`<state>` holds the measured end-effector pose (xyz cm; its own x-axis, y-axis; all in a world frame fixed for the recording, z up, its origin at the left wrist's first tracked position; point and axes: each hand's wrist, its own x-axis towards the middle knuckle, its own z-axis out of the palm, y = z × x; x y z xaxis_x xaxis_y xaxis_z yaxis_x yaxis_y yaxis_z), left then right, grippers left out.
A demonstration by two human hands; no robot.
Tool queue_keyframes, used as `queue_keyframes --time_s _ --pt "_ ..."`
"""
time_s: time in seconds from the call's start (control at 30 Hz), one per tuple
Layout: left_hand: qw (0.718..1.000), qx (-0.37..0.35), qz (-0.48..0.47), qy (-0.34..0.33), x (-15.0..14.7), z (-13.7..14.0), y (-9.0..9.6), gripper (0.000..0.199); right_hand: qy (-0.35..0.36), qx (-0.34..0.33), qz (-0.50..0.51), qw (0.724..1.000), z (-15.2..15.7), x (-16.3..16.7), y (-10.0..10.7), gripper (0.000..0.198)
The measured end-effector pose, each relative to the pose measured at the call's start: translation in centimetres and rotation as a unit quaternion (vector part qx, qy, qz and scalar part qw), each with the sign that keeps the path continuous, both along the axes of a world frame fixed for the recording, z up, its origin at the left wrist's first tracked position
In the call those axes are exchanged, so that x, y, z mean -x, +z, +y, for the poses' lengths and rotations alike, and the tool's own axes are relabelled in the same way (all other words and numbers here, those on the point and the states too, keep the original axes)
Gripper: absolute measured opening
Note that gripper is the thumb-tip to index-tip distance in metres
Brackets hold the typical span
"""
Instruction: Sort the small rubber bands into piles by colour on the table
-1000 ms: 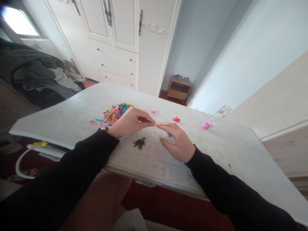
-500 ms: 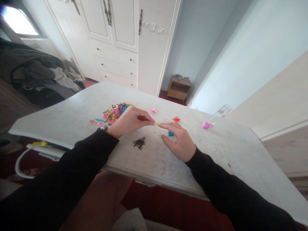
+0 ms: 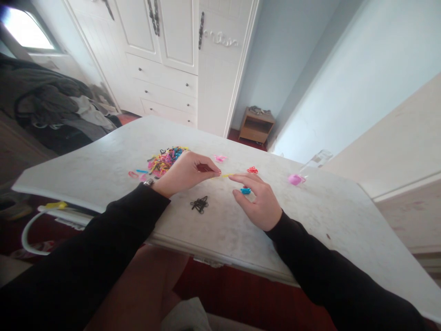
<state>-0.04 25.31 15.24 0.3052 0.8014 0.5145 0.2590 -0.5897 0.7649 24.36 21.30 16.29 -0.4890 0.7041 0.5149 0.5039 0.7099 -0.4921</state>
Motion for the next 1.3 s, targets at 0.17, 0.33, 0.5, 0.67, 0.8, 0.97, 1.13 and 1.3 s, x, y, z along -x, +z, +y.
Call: queue_keyframes --time_s 0.17,0.33,0.5,0.67,0.8,0.97,1.13,1.3 --pt "1.0 -0.007 0.01 0.009 0.06 -0.11 -0.01 0.006 0.0 0.0 0.01 1.0 -0.07 0.0 0.04 0.029" --pt "1.0 0.001 0.01 -0.015 0.11 -0.27 0.02 0.005 -0.01 -0.005 -0.013 1.0 0.18 -0.1 -0.14 0.036" --pt "0.999 -0.016 0.014 -0.037 0.13 -0.3 0.17 0.006 0.0 0.001 -0.054 0.999 0.51 -0.17 -0.42 0.044" --pt "0.998 -0.033 0.012 -0.046 0.09 -0.22 0.1 0.008 0.015 0.002 -0.071 0.997 0.46 -0.14 -0.49 0.048" --pt "0.998 -0.031 0.015 -0.055 0.15 -0.08 -0.13 0.008 0.033 0.01 -0.08 0.996 0.31 -0.06 -0.39 0.05" --pt "0.999 -0.018 0.03 -0.042 0.18 0.04 -0.24 0.006 0.049 0.011 -0.085 0.995 0.3 -0.08 -0.39 0.051" --pt "0.999 -0.024 0.031 -0.035 0.16 0.01 -0.06 0.007 0.053 0.016 -0.085 0.995 0.29 -0.09 -0.44 0.05" --pt "0.997 -0.054 0.021 -0.043 0.19 -0.25 0.25 0.011 0.024 0.003 -0.089 0.996 0.43 -0.16 -0.52 0.048"
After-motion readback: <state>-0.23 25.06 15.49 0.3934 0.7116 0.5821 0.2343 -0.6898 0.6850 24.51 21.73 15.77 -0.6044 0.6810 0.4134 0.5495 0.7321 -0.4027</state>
